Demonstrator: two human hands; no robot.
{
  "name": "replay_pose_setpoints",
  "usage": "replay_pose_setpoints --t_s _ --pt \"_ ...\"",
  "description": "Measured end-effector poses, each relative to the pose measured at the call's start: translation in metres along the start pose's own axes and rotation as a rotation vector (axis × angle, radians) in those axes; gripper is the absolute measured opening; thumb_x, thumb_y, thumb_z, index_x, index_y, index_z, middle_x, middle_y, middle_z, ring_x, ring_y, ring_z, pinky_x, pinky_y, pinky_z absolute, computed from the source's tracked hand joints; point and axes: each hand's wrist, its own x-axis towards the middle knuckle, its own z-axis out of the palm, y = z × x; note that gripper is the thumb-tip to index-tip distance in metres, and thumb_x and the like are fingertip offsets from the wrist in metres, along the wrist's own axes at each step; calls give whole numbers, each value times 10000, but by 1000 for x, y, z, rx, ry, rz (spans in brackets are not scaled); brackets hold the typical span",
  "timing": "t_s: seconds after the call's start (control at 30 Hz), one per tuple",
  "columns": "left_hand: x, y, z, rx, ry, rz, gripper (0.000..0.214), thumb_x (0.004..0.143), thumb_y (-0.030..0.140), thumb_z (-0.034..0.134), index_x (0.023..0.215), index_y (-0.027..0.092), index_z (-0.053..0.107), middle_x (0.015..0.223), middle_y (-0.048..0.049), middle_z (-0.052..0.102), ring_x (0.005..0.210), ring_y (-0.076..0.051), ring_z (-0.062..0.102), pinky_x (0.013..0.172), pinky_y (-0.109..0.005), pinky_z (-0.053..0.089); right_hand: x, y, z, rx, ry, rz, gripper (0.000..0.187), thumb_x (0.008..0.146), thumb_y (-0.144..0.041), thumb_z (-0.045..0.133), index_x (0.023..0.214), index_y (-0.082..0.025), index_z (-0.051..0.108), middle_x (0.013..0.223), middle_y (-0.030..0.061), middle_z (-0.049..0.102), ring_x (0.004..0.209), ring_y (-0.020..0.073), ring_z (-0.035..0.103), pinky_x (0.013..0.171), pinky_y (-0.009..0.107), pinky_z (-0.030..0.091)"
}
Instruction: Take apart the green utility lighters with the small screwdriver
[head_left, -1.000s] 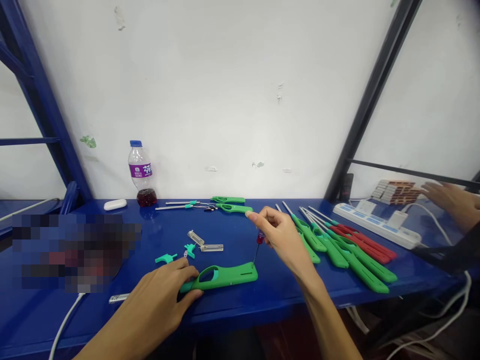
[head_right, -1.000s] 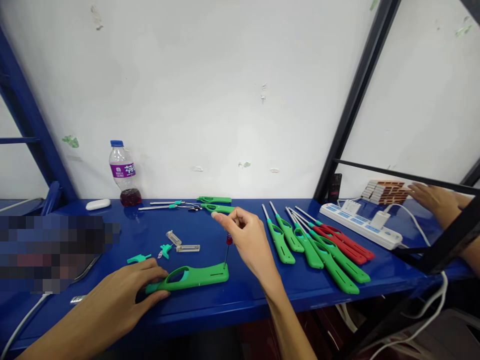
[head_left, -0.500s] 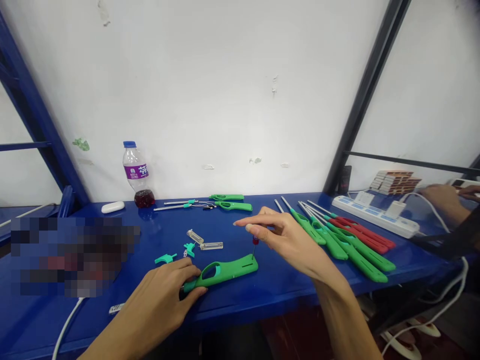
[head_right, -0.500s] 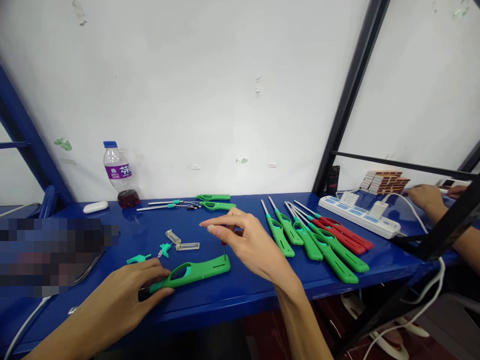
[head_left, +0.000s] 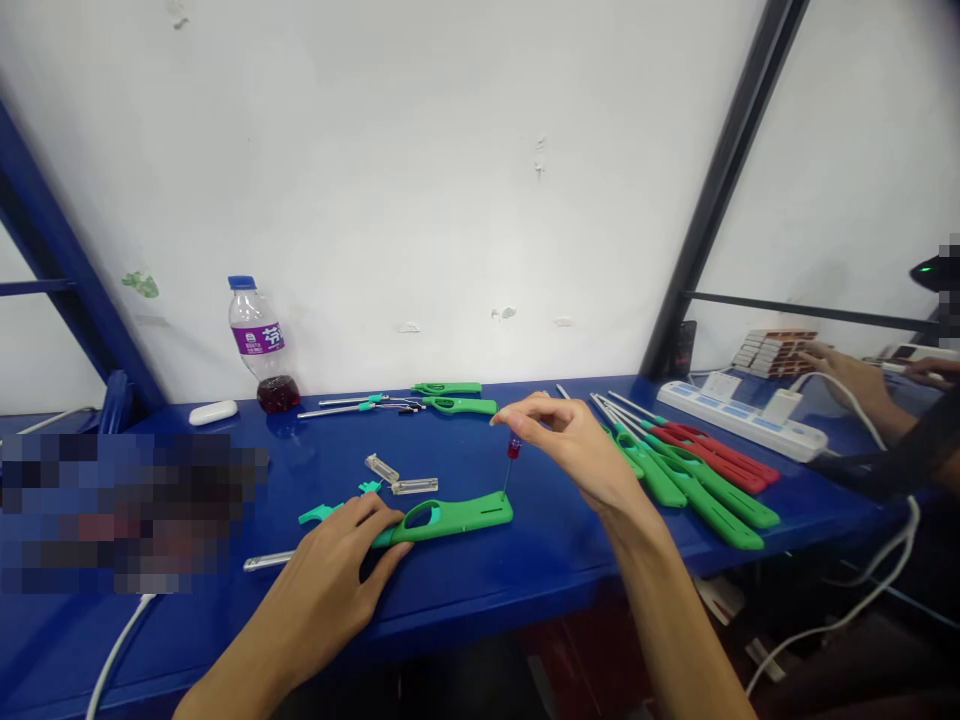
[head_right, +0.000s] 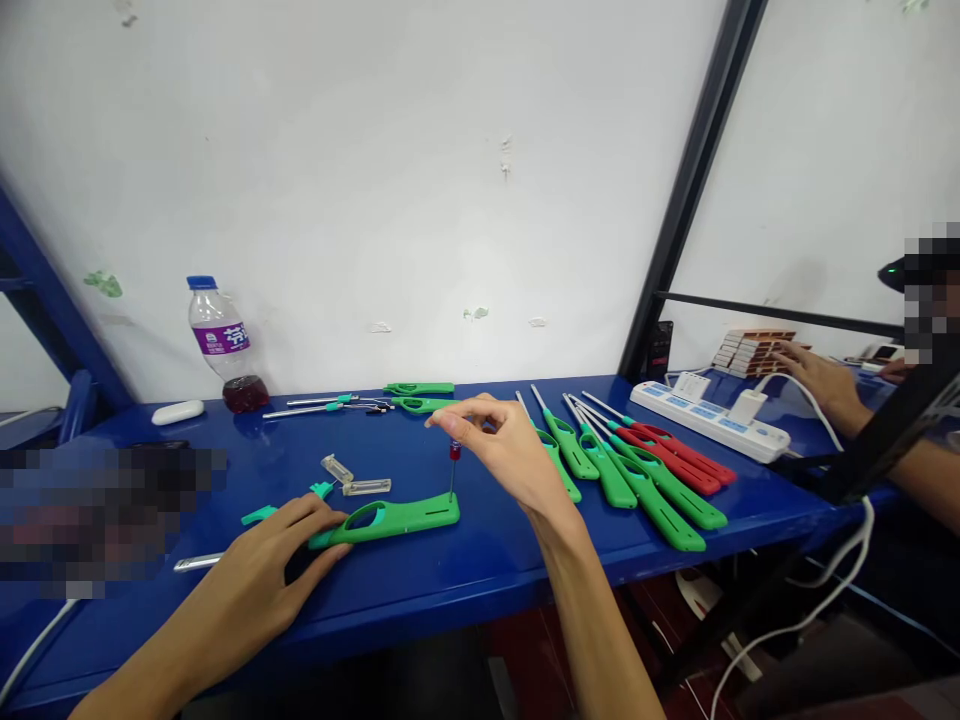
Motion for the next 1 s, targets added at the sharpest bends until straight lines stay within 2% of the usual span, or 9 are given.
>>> replay_pose_setpoints --t_s 0.13,0.23,0.4,0.5,0.57,0.67,0.8,0.93,1.0 --pt "0 -1 0 -10 0 -12 349 1050 484 490 1158 253 728 1136 -79 733 1073 -299 717 915 -420 596 2 0 -4 3 9 -18 302 932 -508 697 975 -236 823 998 68 793 934 242 658 789 347 496" --pt "0 -1 -1 -17 -14 -19 355 1049 498 491 1159 260 730 1143 -75 734 1073 -296 719 914 -418 599 3 0 -9 -13 -10 -22 325 951 -515 662 1012 -234 813 996 68 797 879 228 642 747 340 484" --pt "1 -2 -1 -26 -14 -18 374 1049 523 486 1152 261 733 1136 -74 730 1064 -293 720 906 -410 601 0 0 -13 79 -88 40 283 897 -509 733 917 -242 824 1084 62 778 846 204 620 726 328 478" --pt "1 -2 0 -37 -15 -15 380 1051 528 482 1155 261 732 1125 -71 728 1060 -288 722 903 -403 602 2 4 -10 106 -30 42 267 827 -496 808 847 -229 814 980 55 772 829 199 608 717 323 467" --pt "1 -2 0 -39 -20 -10 380 1052 526 482 1159 257 729 1133 -72 727 1074 -289 720 907 -402 601 5 7 -8 122 19 40 276 812 -485 824 915 -229 818 920 49 769 801 190 600 697 312 457" --pt "1 -2 0 -36 -29 -9 390 1056 525 475 1168 249 727 1144 -80 726 1088 -297 716 912 -413 599 7 7 -8 151 -4 27 301 866 -493 771 993 -222 799 984 60 771 737 161 569 649 292 450" --pt "2 -1 -2 -39 -30 -21 398 1045 533 489 1150 243 741 1128 -82 732 1063 -298 723 922 -423 597 5 3 -8 111 -62 23 328 937 -525 681 953 -214 783 999 58 745 682 144 521 625 287 452" --pt "3 -1 -3 -39 -28 -27 390 1039 533 502 1154 251 745 1138 -84 739 1069 -293 721 924 -410 595 4 3 -6 103 28 28 302 843 -519 793 864 -218 767 837 16 694 661 141 498 601 280 413" --pt "3 0 -3 -36 -33 -32 397 1040 534 497 1157 248 745 1137 -87 739 1070 -295 720 925 -414 595 5 6 -4 122 91 23 318 800 -517 831 891 -220 766 833 13 703 646 138 492 571 273 393"
